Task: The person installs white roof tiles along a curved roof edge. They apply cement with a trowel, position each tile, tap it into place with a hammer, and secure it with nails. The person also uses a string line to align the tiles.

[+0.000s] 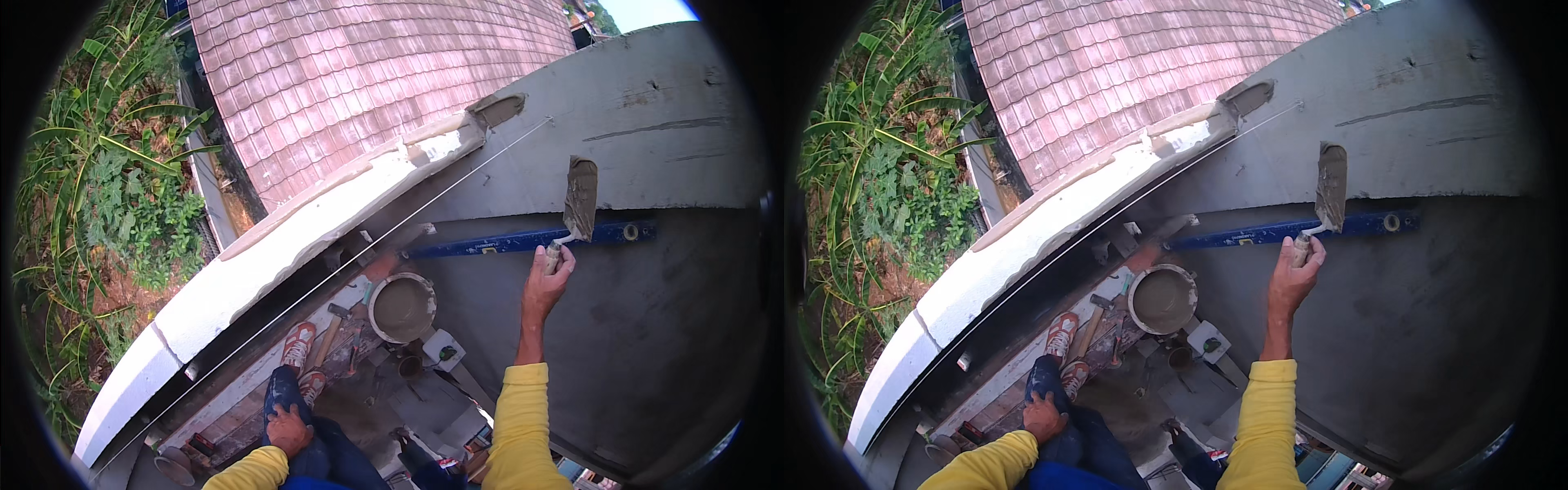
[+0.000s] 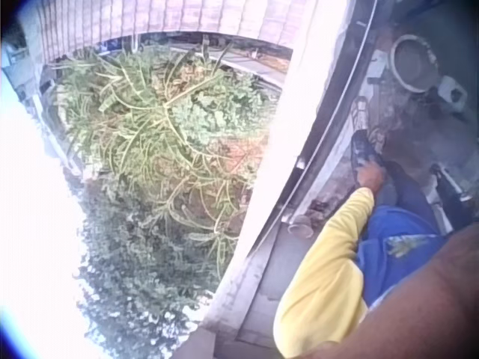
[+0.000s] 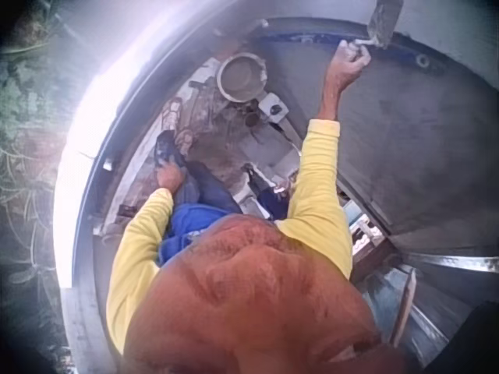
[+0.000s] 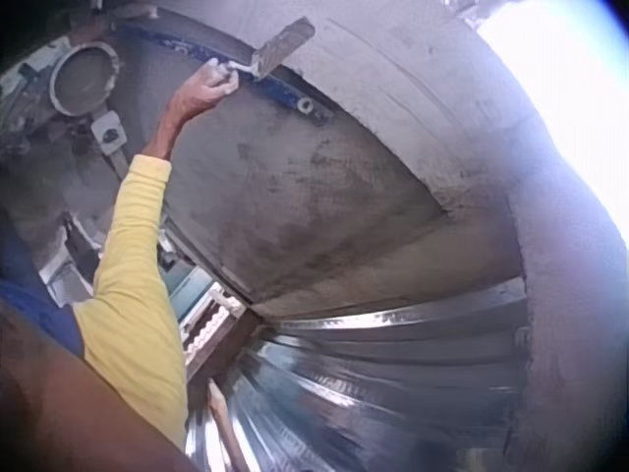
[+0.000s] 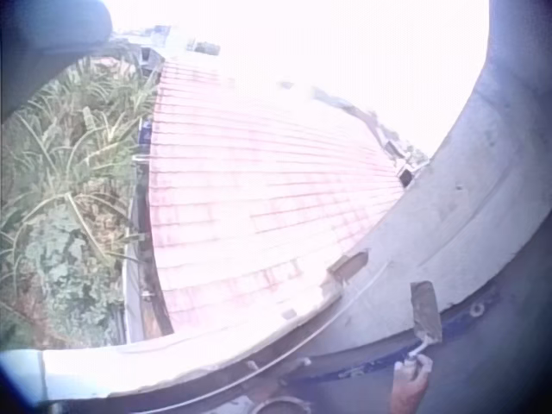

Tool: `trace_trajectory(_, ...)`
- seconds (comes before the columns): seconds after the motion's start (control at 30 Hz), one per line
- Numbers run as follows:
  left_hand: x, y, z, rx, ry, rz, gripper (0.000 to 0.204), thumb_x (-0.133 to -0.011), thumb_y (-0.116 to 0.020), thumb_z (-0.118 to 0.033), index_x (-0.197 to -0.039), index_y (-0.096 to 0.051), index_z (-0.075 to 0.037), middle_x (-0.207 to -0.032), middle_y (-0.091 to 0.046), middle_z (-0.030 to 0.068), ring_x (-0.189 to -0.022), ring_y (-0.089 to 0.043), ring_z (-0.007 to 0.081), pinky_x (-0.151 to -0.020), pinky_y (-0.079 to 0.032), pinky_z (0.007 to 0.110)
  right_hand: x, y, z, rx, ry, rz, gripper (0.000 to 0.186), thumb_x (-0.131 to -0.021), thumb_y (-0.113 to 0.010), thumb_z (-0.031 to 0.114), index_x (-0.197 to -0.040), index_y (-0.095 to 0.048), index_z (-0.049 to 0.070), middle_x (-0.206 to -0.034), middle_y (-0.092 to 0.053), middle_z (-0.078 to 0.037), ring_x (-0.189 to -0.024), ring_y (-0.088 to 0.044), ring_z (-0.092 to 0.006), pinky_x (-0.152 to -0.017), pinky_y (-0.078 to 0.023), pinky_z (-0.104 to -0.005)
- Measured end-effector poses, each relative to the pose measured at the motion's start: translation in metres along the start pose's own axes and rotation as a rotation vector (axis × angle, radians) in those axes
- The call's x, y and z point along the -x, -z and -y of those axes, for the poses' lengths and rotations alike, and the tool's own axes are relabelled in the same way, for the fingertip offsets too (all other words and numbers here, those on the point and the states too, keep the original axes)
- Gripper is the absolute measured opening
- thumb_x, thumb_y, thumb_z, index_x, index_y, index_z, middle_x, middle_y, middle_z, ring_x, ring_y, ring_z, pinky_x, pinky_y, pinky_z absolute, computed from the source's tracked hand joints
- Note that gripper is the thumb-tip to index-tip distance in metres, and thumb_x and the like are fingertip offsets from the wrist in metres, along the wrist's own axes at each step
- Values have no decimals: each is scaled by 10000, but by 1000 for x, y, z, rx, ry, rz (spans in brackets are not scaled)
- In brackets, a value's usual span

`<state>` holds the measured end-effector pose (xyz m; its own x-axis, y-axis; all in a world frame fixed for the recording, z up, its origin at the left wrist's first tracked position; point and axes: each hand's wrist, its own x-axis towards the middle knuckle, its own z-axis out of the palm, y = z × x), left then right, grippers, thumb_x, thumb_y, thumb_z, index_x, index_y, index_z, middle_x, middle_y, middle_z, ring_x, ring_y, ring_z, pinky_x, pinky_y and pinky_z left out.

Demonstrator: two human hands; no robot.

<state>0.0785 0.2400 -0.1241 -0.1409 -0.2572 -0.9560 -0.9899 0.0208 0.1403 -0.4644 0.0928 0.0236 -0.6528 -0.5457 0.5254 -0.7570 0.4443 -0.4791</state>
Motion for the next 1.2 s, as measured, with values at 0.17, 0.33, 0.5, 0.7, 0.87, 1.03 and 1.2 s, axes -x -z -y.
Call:
trace_trajectory(0.17,9,10,-6,51,19,23,839,-891,-767,-465,-1568,-456,-79,-1583,-398,321,-1410,-486,555,-1144,-470,538,-139,71,114,384,357,207,387,-1052,-696,269,-1311,-628,-10,-1219,-704,-216,-1073,-691,-387,-957,-543,-451)
trace_trajectory(0.33,3,-6,-5,53,49,71,855,-886,-767,-452,-1593,-428,-110,-1654,-307,291,-1466,-426,541,-1042,-531,608,-236,47,232,977,637,515,412,-1078,-583,399,-1340,-674,95,-1217,-735,-189,-1105,-690,-438,-925,-542,-528)
trace_trajectory(0.5,0,-24,-3,40,85,31,844,-871,-784,-457,-1566,-452,-113,-1669,-290,271,-1447,-438,540,-974,-576,600,-279,-25,286,1361,734,864,350,-1049,-622,379,-1188,-779,99,-1168,-758,-219,-1112,-709,-422,-928,-558,-524)
trace_trajectory(0.7,2,-26,-4,111,85,7,844,-875,-786,-455,-1575,-450,-125,-1617,-351,247,-1441,-445,530,-936,-589,613,-299,-41,299,1493,797,806,357,-1016,-656,376,-1157,-795,79,-1189,-766,-199,-1120,-726,-389,-951,-564,-510)
trace_trajectory(0.87,6,-19,-9,129,119,66,902,-883,-777,-473,-1628,-399,-133,-1654,-314,251,-1466,-412,552,-944,-582,624,-285,-24,340,1443,738,765,338,-1019,-645,359,-1177,-783,95,-1167,-774,-178,-1123,-720,-395,-959,-558,-519)
trace_trajectory(1.03,7,-19,-10,129,103,84,926,-898,-759,-494,-1654,-367,-130,-1691,-276,262,-1494,-372,572,-963,-568,634,-259,-45,290,1403,870,789,311,-1025,-659,355,-1182,-764,108,-1165,-765,-183,-1091,-726,-412,-926,-564,-526)
trace_trajectory(1.2,5,-21,-8,124,86,73,924,-905,-746,-505,-1653,-367,-119,-1689,-278,276,-1490,-372,584,-955,-568,638,-241,-52,261,1346,915,637,294,-1046,-642,337,-1152,-723,75,-1139,-744,-197,-1044,-734,-396,-879,-568,-517)
